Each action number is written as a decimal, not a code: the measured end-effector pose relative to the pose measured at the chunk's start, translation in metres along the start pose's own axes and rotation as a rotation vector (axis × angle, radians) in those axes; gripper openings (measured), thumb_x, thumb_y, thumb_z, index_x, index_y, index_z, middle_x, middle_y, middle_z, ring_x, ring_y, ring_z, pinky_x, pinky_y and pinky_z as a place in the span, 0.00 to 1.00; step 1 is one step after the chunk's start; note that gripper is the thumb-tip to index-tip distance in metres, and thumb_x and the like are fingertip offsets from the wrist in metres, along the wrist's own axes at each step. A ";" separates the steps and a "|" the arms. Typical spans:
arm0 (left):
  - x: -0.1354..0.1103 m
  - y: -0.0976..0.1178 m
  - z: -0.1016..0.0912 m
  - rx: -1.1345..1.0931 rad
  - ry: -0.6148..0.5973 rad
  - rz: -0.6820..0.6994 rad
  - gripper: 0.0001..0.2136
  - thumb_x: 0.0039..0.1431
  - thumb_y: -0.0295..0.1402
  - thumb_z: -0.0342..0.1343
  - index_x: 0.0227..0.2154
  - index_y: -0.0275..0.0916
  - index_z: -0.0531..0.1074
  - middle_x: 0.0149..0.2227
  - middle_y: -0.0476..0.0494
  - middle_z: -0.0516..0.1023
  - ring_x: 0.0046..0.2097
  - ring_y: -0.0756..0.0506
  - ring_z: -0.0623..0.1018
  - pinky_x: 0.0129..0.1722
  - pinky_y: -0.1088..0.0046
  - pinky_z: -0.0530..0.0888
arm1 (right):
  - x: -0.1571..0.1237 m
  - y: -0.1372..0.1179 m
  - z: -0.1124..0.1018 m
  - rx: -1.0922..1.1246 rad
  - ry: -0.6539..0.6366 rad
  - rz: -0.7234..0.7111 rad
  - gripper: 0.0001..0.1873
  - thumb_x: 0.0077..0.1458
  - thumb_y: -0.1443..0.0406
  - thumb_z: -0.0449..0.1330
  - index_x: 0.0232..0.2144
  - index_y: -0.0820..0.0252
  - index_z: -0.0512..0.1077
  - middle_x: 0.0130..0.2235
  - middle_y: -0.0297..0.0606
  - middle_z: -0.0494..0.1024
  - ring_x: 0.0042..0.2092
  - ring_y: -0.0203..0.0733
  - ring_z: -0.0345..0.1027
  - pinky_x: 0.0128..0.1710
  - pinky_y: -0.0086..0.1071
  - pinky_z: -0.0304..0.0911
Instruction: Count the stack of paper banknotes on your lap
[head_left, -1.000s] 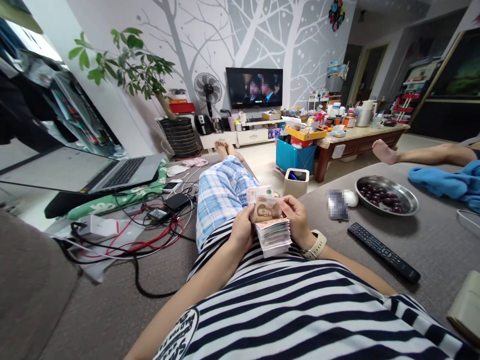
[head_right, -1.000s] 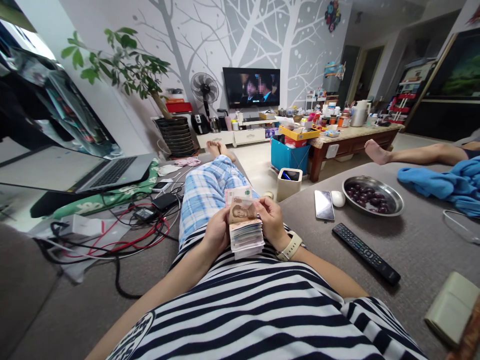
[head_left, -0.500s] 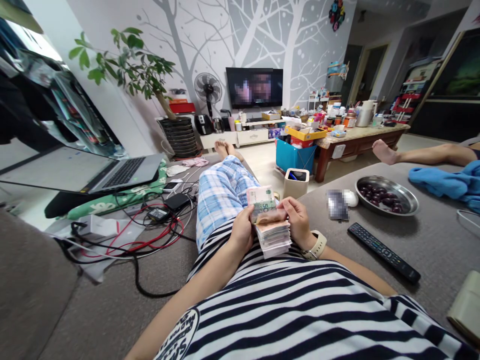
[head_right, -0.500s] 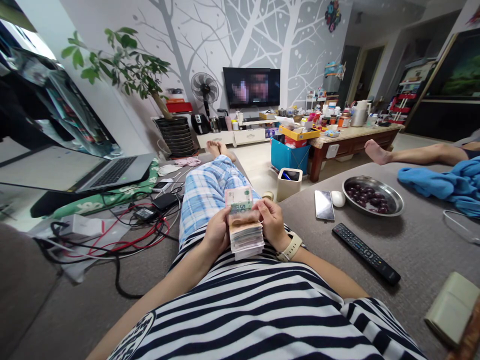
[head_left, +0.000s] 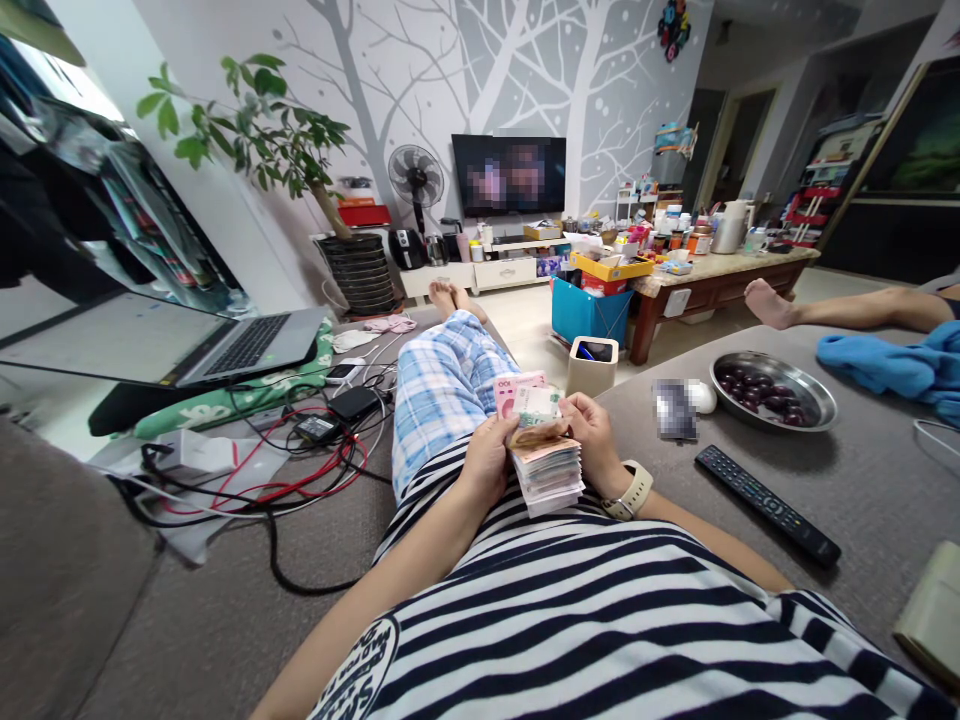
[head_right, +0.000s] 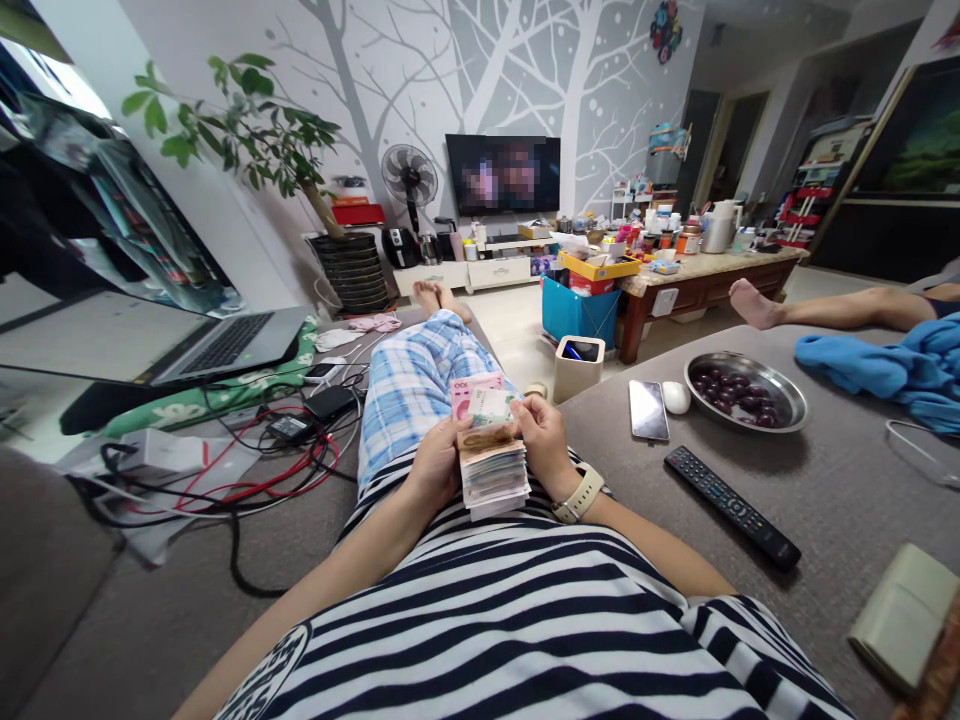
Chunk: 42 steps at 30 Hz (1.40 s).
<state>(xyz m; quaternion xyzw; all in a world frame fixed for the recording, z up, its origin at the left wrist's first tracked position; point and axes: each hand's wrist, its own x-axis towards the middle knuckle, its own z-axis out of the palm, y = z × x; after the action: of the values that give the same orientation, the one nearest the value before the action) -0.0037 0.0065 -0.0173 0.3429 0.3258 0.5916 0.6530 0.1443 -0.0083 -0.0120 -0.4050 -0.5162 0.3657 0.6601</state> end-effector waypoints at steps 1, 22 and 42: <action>-0.001 0.002 0.001 0.012 -0.023 -0.015 0.15 0.42 0.33 0.69 0.35 0.34 0.80 0.34 0.39 0.85 0.40 0.35 0.83 0.46 0.56 0.77 | 0.000 0.001 0.000 -0.005 0.001 -0.001 0.23 0.54 0.47 0.61 0.20 0.55 0.64 0.20 0.28 0.65 0.24 0.37 0.56 0.27 0.33 0.54; 0.011 -0.003 -0.006 -0.041 0.043 0.011 0.11 0.47 0.38 0.66 0.30 0.36 0.77 0.31 0.43 0.83 0.42 0.39 0.83 0.49 0.61 0.76 | 0.000 0.001 0.000 0.028 -0.033 -0.077 0.23 0.57 0.46 0.60 0.21 0.56 0.65 0.22 0.29 0.63 0.26 0.36 0.54 0.27 0.32 0.54; 0.009 0.000 -0.003 0.008 0.049 0.046 0.08 0.46 0.34 0.65 0.28 0.35 0.78 0.29 0.43 0.83 0.39 0.40 0.81 0.45 0.63 0.75 | -0.001 -0.007 0.002 0.025 -0.004 -0.101 0.20 0.55 0.49 0.61 0.23 0.56 0.67 0.23 0.29 0.61 0.26 0.37 0.53 0.27 0.31 0.54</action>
<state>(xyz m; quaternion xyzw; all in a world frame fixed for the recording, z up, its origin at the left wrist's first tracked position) -0.0056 0.0154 -0.0194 0.3383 0.3359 0.6132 0.6298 0.1431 -0.0114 -0.0058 -0.3693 -0.5327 0.3393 0.6817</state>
